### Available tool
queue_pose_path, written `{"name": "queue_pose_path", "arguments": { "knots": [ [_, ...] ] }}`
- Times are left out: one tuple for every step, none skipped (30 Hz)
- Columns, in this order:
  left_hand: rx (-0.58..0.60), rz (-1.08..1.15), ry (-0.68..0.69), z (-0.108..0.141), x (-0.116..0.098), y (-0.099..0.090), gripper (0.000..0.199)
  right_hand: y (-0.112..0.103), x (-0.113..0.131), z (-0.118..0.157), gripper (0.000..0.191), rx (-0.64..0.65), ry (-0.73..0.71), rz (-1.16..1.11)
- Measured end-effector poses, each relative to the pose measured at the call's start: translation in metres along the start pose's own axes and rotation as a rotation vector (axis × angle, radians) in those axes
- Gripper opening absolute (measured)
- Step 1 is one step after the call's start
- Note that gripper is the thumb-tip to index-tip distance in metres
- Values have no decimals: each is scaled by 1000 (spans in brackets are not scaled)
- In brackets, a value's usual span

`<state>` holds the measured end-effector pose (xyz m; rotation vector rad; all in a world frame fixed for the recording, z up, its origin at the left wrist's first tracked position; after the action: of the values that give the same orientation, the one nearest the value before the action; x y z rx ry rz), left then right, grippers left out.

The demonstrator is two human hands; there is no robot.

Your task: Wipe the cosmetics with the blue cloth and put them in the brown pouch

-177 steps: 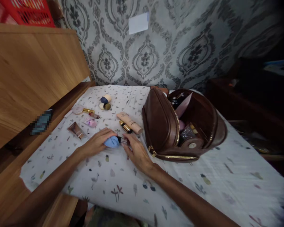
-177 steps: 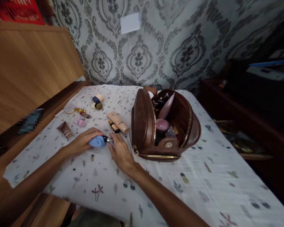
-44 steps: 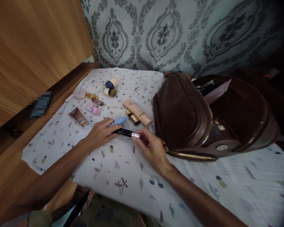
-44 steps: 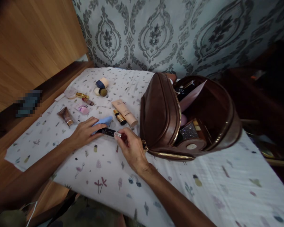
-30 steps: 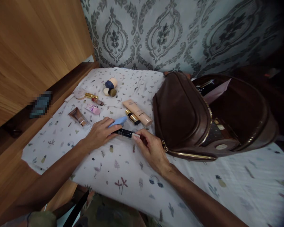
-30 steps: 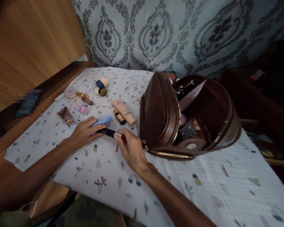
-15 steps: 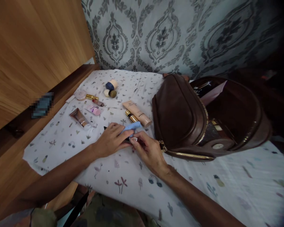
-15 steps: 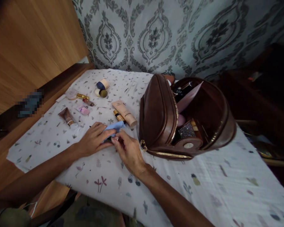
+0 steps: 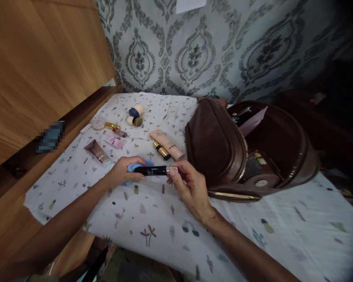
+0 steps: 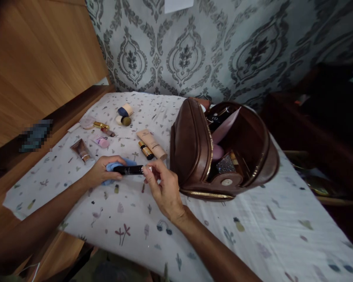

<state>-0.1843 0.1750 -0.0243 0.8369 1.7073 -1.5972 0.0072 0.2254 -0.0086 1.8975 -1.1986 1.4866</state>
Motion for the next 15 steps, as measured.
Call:
{"name": "queue_pose_path", "arguments": {
  "knots": [
    [-18, 48, -30, 0, 1, -1, 39, 0, 0, 0, 25, -1, -3, -18],
    [-48, 81, -49, -1, 1, -3, 37, 1, 0, 0, 25, 0, -8, -30],
    [-91, 98, -60, -1, 1, -6, 35, 3, 1, 0, 24, 3, -15, -33],
    [-148, 103, -72, -2, 1, -11, 34, 4, 1, 1, 23, 7, -24, -24],
    [-211, 101, -88, -1, 2, -16, 34, 6, 2, 2, 22, 11, -37, -4],
    [-281, 98, -112, -1, 5, -22, 35, 8, 3, 4, 21, 17, -52, 21],
    [-350, 104, -142, 1, 8, -27, 36, 10, 4, 6, 19, 23, -68, 47],
    [-414, 121, -173, 3, 11, -31, 38, 12, 5, 7, 18, 31, -86, 72],
    [-466, 150, -204, 5, 14, -34, 39, 13, 7, 9, 17, 38, -104, 95],
    [-508, 187, -234, 8, 18, -35, 40, 14, 8, 11, 17, 41, -123, 114],
    [-539, 231, -260, 10, 20, -35, 40, 14, 10, 12, 17, 38, -144, 129],
    [-561, 279, -285, 11, 22, -35, 41, 14, 12, 13, 17, 28, -165, 144],
    [-575, 326, -308, 13, 23, -33, 42, 13, 14, 13, 18, 9, -190, 156],
    [-586, 373, -333, 14, 23, -31, 44, 11, 16, 14, 19, -11, -214, 166],
    [-597, 420, -358, 15, 22, -29, 45, 9, 19, 14, 20, -30, -236, 175]
  ]
}}
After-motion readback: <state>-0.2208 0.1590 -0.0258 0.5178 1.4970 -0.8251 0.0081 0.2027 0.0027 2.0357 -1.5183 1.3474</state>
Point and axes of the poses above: each hand's wrist, its own z-axis away from the middle knuckle, its own y-axis out of the palm, x = y × z, the point moved 8 cm from there along -z, towards the middle knuckle, and after that the axes turned 5 degrees about -z, right-handed, at the moved point
